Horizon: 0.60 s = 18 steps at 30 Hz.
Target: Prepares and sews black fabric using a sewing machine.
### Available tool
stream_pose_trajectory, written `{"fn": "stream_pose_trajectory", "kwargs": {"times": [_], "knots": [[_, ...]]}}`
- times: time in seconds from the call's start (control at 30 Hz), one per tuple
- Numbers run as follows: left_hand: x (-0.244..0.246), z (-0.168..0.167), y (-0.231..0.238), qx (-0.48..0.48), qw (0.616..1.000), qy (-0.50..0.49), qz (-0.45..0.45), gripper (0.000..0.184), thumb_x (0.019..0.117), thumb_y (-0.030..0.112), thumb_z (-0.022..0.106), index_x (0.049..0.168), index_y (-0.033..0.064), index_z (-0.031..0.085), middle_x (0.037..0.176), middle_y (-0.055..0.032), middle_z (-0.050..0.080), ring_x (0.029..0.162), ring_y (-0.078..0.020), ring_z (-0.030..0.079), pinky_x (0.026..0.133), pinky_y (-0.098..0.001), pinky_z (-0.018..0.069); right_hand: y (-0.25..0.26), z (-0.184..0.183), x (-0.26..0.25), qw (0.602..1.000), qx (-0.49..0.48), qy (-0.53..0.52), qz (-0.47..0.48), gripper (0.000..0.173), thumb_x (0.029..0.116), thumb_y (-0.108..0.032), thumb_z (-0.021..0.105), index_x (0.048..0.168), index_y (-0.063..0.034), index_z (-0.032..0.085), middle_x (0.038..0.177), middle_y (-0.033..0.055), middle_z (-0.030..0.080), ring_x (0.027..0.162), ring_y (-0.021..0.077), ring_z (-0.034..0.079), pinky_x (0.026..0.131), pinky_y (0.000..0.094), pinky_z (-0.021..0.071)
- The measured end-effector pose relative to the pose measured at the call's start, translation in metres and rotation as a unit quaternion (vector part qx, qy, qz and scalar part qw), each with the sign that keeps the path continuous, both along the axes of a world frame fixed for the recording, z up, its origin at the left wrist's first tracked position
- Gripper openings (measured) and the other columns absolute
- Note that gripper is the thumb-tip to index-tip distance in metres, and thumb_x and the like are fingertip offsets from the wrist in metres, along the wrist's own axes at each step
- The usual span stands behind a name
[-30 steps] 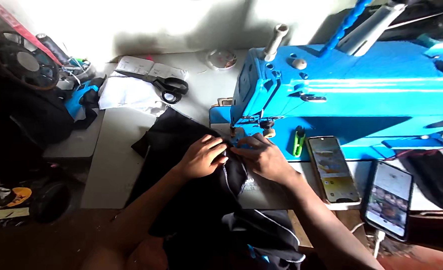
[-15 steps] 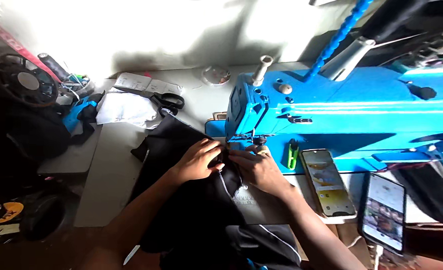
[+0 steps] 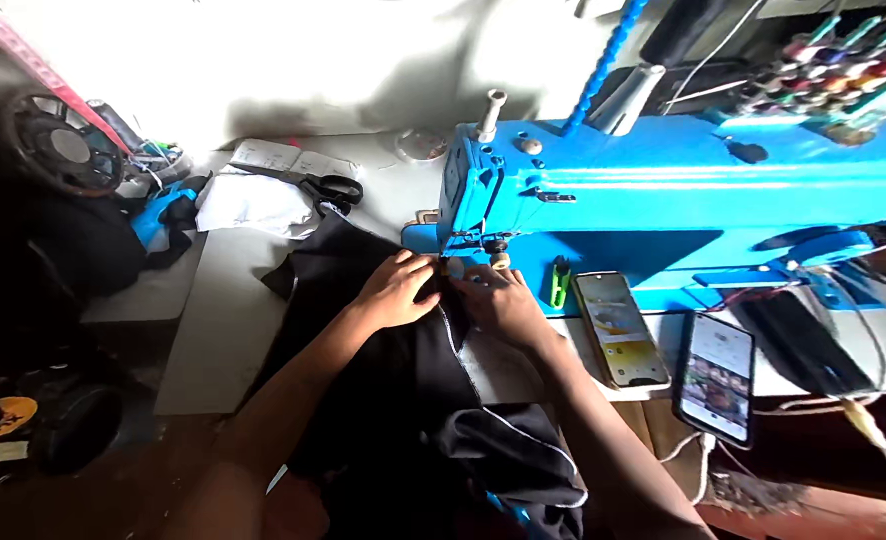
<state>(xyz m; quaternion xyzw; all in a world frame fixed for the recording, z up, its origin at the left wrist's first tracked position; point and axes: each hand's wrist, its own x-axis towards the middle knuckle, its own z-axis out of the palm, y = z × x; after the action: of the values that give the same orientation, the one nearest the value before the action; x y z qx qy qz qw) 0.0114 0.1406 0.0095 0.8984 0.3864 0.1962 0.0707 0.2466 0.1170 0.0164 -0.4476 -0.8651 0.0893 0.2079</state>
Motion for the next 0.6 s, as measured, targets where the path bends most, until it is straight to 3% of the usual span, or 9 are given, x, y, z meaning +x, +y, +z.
{"fn": "stream_pose_trajectory", "kwargs": {"times": [0.07,0.13,0.23,0.3,0.4,0.53,0.6], "knots": [[0.004,0.0,-0.005,-0.009,1.0,0.01,0.026,0.055,0.094,0.048,0.064,0.125,0.0036,0.07,0.134,-0.011,0.067,0.127,-0.0313,0.059,0.105,-0.0503,0.0476,-0.017,0.014,0.02,0.999,-0.004,0.024,-0.04,0.023,0.0985,-0.017,0.063,0.116,-0.0135,0.078,0.119,0.0124,0.071,0.115,0.0361,0.064,0.095,0.06,0.0493],[0.003,-0.005,-0.005,0.0,0.999,0.009,0.036,0.061,0.0926,0.054,0.063,0.129,0.0053,0.068,0.137,-0.0101,0.065,0.129,-0.0309,0.058,0.105,-0.0502,0.0469,-0.036,0.031,0.054,0.987,0.041,0.063,-0.143,0.024,0.099,-0.017,0.062,0.115,-0.009,0.077,0.119,0.0149,0.071,0.116,0.0365,0.065,0.1,0.06,0.0491],[-0.001,-0.011,-0.004,0.006,0.999,0.007,0.032,0.062,0.0938,0.055,0.062,0.13,0.0054,0.068,0.14,-0.0099,0.064,0.13,-0.0315,0.057,0.107,-0.0499,0.0461,-0.054,0.052,0.115,0.927,0.075,0.068,-0.36,0.034,0.1029,-0.023,0.055,0.125,-0.0019,0.071,0.128,0.0269,0.065,0.124,0.0486,0.057,0.107,0.0645,0.0408],[0.0,-0.01,-0.005,0.005,0.999,0.015,0.032,0.063,0.0938,0.055,0.062,0.133,0.0051,0.067,0.141,-0.0105,0.063,0.13,-0.0318,0.057,0.107,-0.05,0.0459,-0.056,0.056,0.149,0.89,0.058,0.048,-0.449,0.043,0.1042,-0.028,0.053,0.134,0.0002,0.064,0.14,0.0287,0.057,0.136,0.0518,0.046,0.11,0.0679,0.0326],[0.001,-0.008,-0.004,0.007,0.999,0.02,0.034,0.063,0.0944,0.055,0.06,0.133,0.0053,0.066,0.141,-0.0105,0.063,0.13,-0.0315,0.057,0.106,-0.0501,0.0461,-0.054,0.045,0.183,0.893,0.05,0.013,-0.448,0.047,0.105,-0.031,0.053,0.138,0.0018,0.06,0.147,0.027,0.054,0.141,0.0511,0.042,0.109,0.0734,0.0289],[0.0,-0.01,-0.002,0.011,0.999,0.015,0.035,0.065,0.0947,0.056,0.06,0.134,0.0057,0.066,0.141,-0.0095,0.063,0.13,-0.0301,0.057,0.107,-0.0478,0.0457,-0.052,0.032,0.192,0.904,0.06,-0.026,-0.423,0.043,0.1072,-0.031,0.048,0.134,-0.0008,0.065,0.143,0.0224,0.06,0.139,0.0467,0.048,0.114,0.069,0.0287],[-0.003,-0.011,-0.001,0.01,1.0,0.009,0.025,0.066,0.0942,0.056,0.061,0.135,0.0052,0.066,0.141,-0.0102,0.063,0.13,-0.0306,0.057,0.106,-0.0477,0.0459,-0.055,0.028,0.194,0.906,0.006,-0.042,-0.421,0.046,0.1088,-0.035,0.044,0.135,-0.0037,0.066,0.143,0.0229,0.059,0.139,0.0478,0.048,0.117,0.0692,0.0258]]}}
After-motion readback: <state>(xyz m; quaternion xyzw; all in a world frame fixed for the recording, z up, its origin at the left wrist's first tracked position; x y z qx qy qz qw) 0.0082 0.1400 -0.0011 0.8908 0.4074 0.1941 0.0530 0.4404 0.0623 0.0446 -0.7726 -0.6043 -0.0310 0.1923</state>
